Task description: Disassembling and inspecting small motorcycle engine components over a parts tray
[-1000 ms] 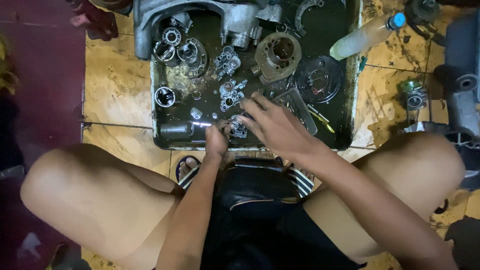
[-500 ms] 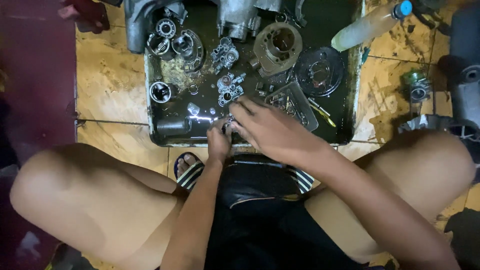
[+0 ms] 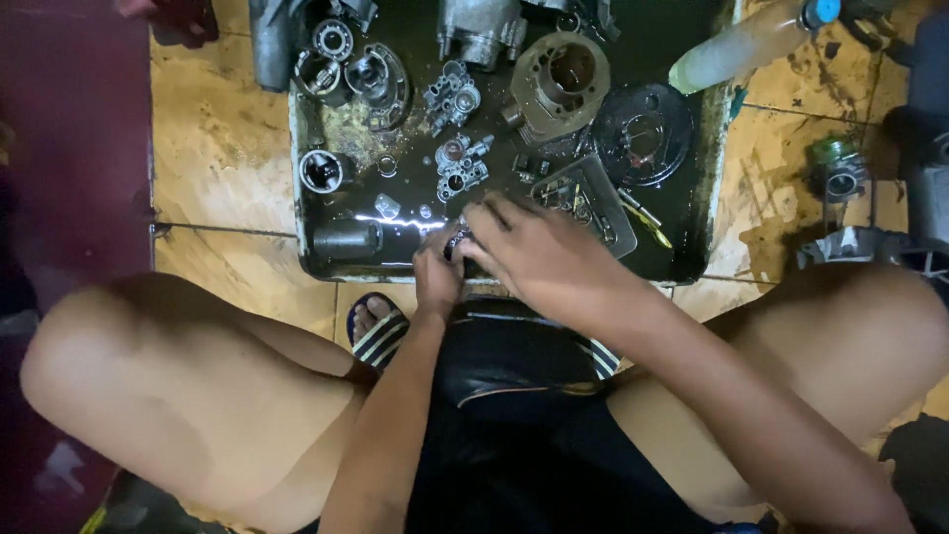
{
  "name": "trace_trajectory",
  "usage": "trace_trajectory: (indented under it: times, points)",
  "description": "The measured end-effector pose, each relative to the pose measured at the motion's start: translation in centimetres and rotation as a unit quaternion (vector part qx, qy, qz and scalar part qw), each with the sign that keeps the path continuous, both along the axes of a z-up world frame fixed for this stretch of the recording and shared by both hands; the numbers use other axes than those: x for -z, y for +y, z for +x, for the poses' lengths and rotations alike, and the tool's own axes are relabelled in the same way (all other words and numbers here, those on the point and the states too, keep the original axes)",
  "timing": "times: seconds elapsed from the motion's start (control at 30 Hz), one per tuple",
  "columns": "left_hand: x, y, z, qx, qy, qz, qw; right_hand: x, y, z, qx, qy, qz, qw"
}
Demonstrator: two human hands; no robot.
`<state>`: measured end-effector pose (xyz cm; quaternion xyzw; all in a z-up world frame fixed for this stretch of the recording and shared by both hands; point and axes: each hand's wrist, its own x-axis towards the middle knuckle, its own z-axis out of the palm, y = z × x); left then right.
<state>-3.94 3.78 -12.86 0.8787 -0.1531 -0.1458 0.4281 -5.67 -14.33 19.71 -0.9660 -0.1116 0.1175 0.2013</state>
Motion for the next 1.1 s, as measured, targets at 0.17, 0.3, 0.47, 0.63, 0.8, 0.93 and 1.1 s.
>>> trace_trajectory:
  times: [0.17, 0.3, 0.47, 0.63, 0.8, 0.93, 1.1]
  points:
    - [-6.2, -0.5, 0.2, 0.031, -0.003, 0.029, 0.999, 0.7, 1.7, -0.5, 0.034, 0.016, -0.01, 0.999]
    - [-4.0, 0.2, 0.3, 0.013, -0.002, 0.044, 0.999, 1.5, 2.1, -0.6, 0.044, 0.006, -0.039, 0.998]
    - [0.6, 0.4, -0.2, 0.003, -0.007, 0.042, 0.999, -1.8, 0.0, -0.4, 0.041, 0.091, 0.052, 0.994]
    - [0.1, 0.7, 0.0, -0.014, -0.007, 0.034, 0.999, -0.6, -0.3, -1.6, 0.014, 0.062, 0.011, 0.998]
    - [-9.8, -2.1, -0.1, -0.005, 0.061, 0.068, 0.996, 2.1, 2.7, -4.5, -0.041, 0.021, -0.06, 0.997]
    - [-13.1, -2.4, 3.0, -0.126, 0.274, 0.042, 0.953, 0.7, 5.0, -5.3, -0.021, 0.01, -0.045, 0.999]
    - [2.7, 1.1, 0.4, 0.017, -0.077, -0.073, 0.994, 4.0, 6.9, -8.1, -0.002, -0.169, -0.103, 0.98]
